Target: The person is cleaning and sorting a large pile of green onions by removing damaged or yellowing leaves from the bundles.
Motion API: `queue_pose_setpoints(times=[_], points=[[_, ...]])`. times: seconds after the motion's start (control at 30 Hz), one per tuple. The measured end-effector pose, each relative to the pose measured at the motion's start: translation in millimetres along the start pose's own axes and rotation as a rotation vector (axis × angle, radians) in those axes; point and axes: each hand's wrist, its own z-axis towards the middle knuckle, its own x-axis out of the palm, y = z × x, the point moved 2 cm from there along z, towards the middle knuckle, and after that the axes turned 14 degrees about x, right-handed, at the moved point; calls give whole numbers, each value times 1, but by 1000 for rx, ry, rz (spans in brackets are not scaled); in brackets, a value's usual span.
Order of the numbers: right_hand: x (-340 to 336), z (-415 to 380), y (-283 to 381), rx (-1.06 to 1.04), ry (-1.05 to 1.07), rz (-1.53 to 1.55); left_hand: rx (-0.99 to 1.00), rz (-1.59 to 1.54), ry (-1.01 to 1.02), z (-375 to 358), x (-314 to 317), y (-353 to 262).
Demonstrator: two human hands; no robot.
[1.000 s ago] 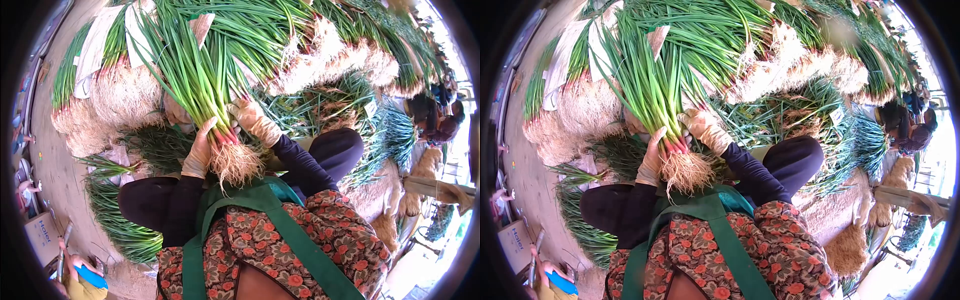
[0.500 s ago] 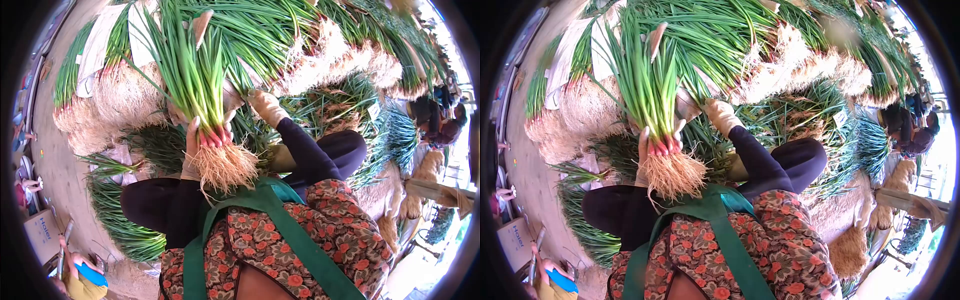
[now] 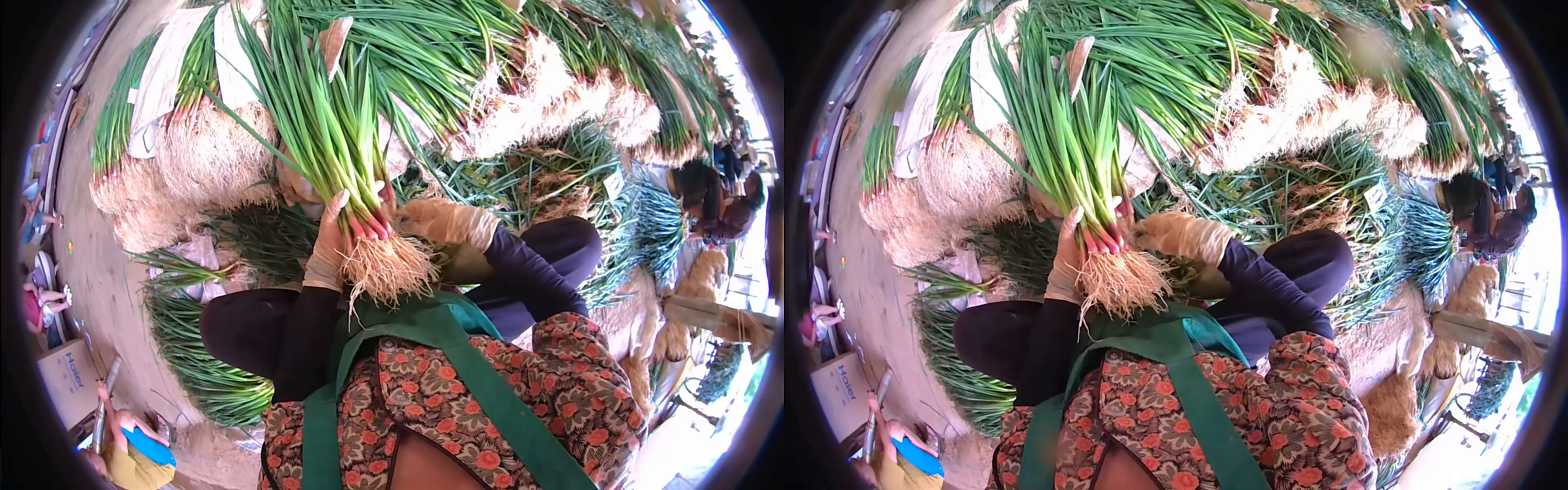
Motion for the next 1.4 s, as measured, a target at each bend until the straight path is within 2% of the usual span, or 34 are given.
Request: queue_pose_setpoints(times=[0.07, 0.1, 0.13, 0.23, 0.3, 0.37, 0.47, 0.53, 0.6, 0.67, 0.73, 0.77, 0.8, 0.87, 0.93, 1.0, 1.03, 1.07, 1.13, 1.23, 1.3, 1.33, 1.4], points=[[23, 18, -60, -510, -183, -456, 27, 27, 30, -1, 5, -2], [12, 19, -70, -472, -282, -79, 63, 71, 51, -2, 12, -5], [27, 48, -103, -179, -265, -9, 96, 114, 74, -2, 17, -6], [0, 67, -76, -51, -355, 57, 102, 151, 48, -1, 8, -4], [-24, 81, -45, -222, -812, -32, 136, 200, 45, 0, 17, -7], [-28, 99, -35, -47, -664, 234, 156, 202, -34, -1, 9, -5], [-21, 122, -21, 216, -385, 613, 115, 140, 81, -1, -8, -13], [-7, 121, -19, 415, -173, 848, 102, 4, -28, -3, -11, -5], [-11, 85, 0, 283, -236, 1203, 97, -29, -150, -1, 11, 0], [-7, 61, 27, 319, -340, 1645, 23, -81, -35, 0, 9, 1], [4, 57, 32, 266, -49, 2049, -13, -131, 102, 0, 10, -2], [8, 67, 32, 344, -163, 2068, 22, -45, 18, -3, 11, -6], [16, 80, 22, 108, -127, 2204, 55, -127, 91, -3, 19, -6], [26, 97, 6, -403, -52, 2421, 84, -178, 105, -9, 29, -12], [8, 90, -5, -320, -274, 2381, 104, -197, 91, -15, 34, -20], [-2, 96, -31, -11, -119, 2166, 108, -192, 81, -17, 34, -22], [-18, 88, -14, 175, -175, 2031, 112, -188, 73, -18, 35, -24], [-33, 75, 6, 145, -130, 1875, 109, -181, 66, -19, 34, -23], [-56, 68, 40, 81, -287, 1522, 107, -180, 52, -15, 33, -20], [-56, 69, 47, 262, -670, 1006, 102, -169, 31, -22, 33, -19], [-29, 73, 28, 269, -759, 670, 103, -155, 20, -23, 33, -21], [-10, 66, 25, 100, -985, 411, 106, -152, 14, -22, 31, -21], [-4, 44, 29, 88, -397, 1351, 101, -146, 12, -21, 28, -18]])
